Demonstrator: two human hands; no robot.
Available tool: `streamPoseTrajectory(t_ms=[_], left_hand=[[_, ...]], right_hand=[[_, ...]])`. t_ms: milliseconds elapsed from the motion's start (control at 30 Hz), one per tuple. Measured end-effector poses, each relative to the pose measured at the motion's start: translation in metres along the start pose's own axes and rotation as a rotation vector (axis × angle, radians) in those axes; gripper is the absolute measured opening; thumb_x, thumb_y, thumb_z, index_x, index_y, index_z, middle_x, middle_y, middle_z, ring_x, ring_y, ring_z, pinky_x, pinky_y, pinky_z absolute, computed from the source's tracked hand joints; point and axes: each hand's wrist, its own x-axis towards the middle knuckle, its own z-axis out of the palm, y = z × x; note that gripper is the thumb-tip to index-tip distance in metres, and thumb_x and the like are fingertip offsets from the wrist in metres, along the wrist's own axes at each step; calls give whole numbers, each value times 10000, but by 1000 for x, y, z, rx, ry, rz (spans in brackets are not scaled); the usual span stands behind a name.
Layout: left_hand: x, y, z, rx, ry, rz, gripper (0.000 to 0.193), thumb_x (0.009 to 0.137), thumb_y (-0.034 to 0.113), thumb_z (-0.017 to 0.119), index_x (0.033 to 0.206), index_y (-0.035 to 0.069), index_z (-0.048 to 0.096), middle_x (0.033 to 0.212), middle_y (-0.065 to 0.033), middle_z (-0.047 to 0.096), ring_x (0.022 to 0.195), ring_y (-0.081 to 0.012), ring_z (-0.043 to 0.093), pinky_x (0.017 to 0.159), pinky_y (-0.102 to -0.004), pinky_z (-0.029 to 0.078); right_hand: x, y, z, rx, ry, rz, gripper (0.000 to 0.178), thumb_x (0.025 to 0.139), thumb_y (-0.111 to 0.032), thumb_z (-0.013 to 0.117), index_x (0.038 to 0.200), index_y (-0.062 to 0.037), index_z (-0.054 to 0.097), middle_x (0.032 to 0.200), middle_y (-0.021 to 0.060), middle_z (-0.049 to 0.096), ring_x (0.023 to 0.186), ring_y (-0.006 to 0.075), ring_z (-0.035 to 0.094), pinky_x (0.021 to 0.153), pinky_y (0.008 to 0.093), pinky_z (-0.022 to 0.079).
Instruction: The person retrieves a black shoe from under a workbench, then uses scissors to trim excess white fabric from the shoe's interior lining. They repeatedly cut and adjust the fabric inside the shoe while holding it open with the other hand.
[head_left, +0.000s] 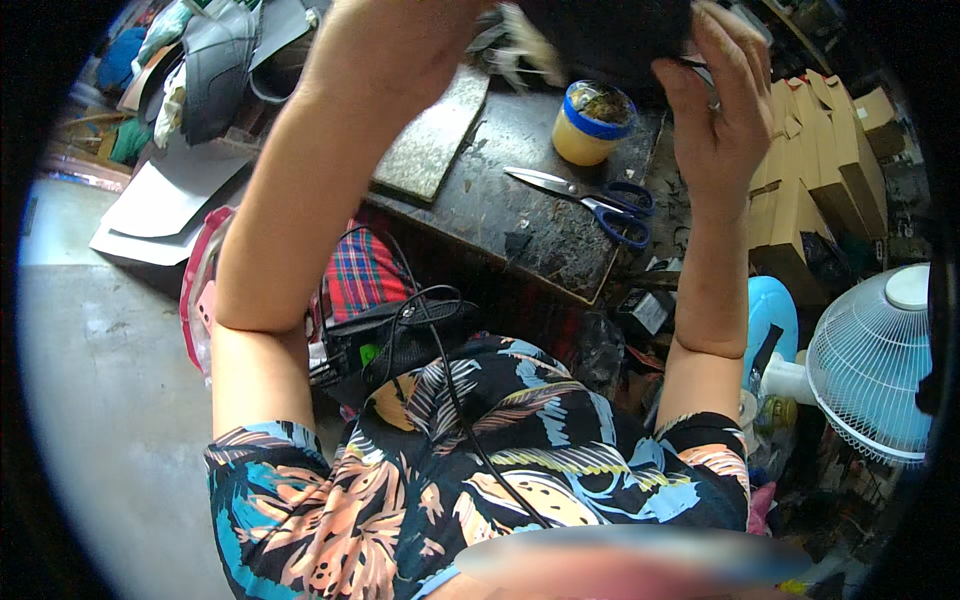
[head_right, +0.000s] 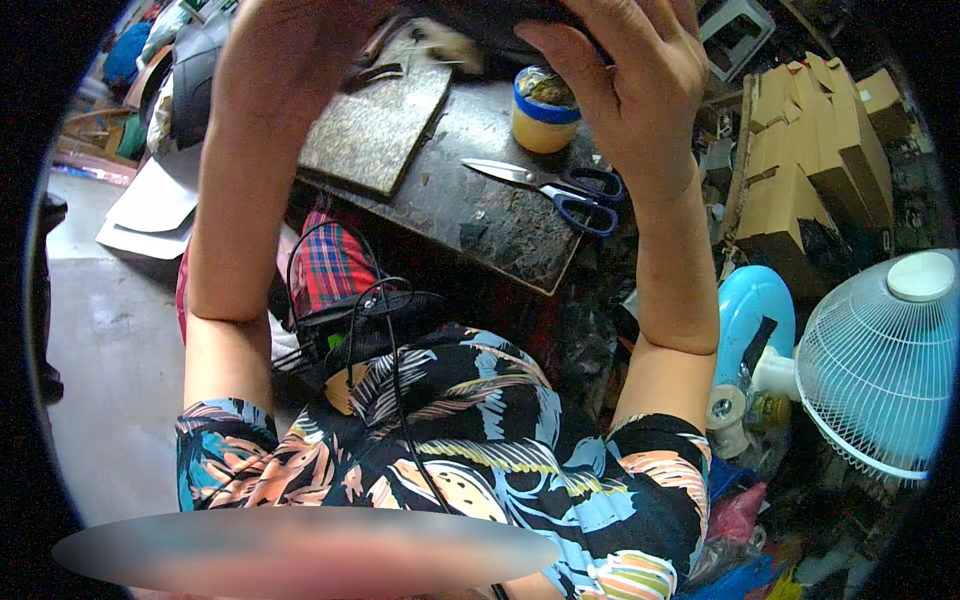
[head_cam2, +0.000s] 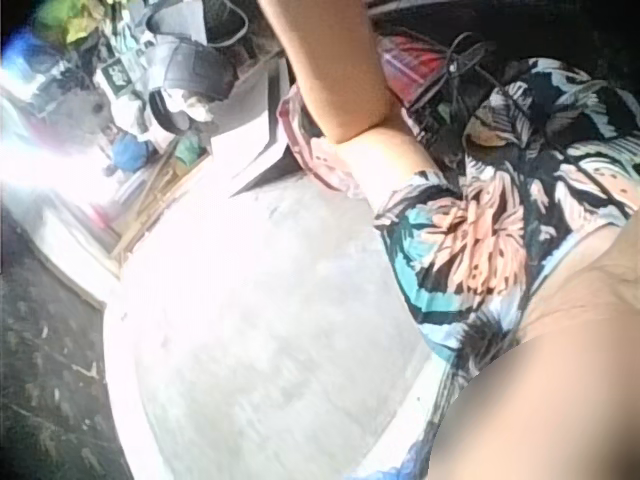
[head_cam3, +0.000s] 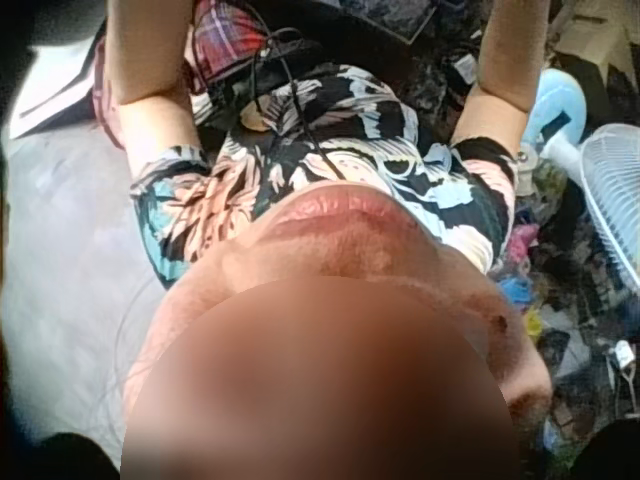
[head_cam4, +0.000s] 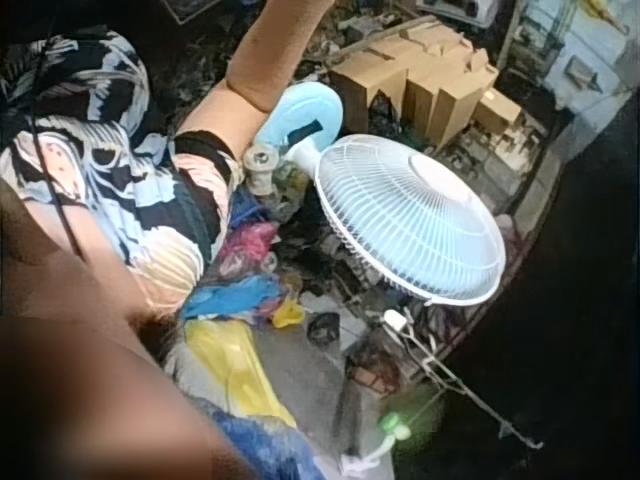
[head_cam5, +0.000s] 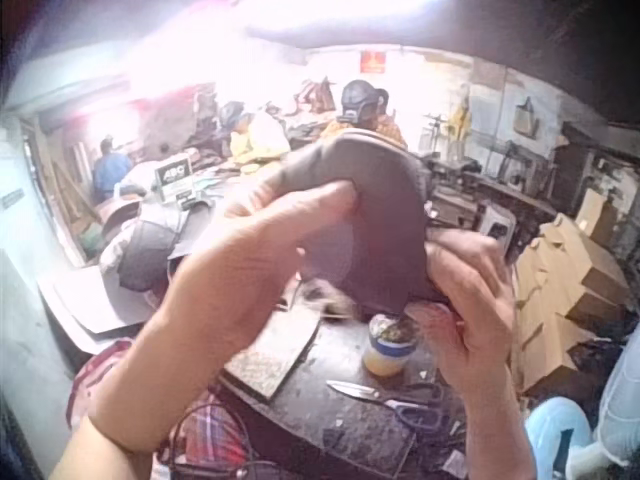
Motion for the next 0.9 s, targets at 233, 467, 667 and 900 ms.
streamPoseTrajectory(t_ms=[233, 467, 667, 900], left_hand=[[-62, -27, -29, 1512, -345, 221, 369, 790, 124, 761, 1134, 104, 631, 1034, -53, 697, 1064, -297, 643, 844, -377, 549], [-110, -85, -54, 1842, -631, -151, 236, 820, 167, 715, 1029, 82, 646, 997, -37, 643, 1097, -250, 557, 947, -414, 459], [-109, -73, -57, 1678, -554, 17, 251, 810, 212, 755, 961, 61, 624, 952, -81, 596, 1026, -279, 572, 887, -416, 484], [-84, -52, -81, 2027, -100, 200, 426, 794, 210, 784, 1160, 77, 610, 963, -98, 639, 920, -292, 664, 793, -369, 545]], right_hand=[[-58, -40, 27, -233, -601, 400, 762, 683, -354, 868, 1369, -230, 561, 1338, 93, 580, 1222, 331, 552, 1063, 452, 454], [-92, -1, 33, -233, -564, 556, 814, 703, -283, 864, 1431, -321, 500, 1415, 85, 473, 1200, 331, 557, 979, 446, 531], [-80, -33, -15, -160, -448, 547, 434, 807, -270, 797, 1168, -97, 628, 1147, 105, 622, 1035, 307, 608, 854, 409, 517], [-79, -99, -31, 171, -547, 668, 219, 804, -153, 774, 994, -66, 706, 1018, 106, 676, 952, 308, 641, 834, 401, 519]])
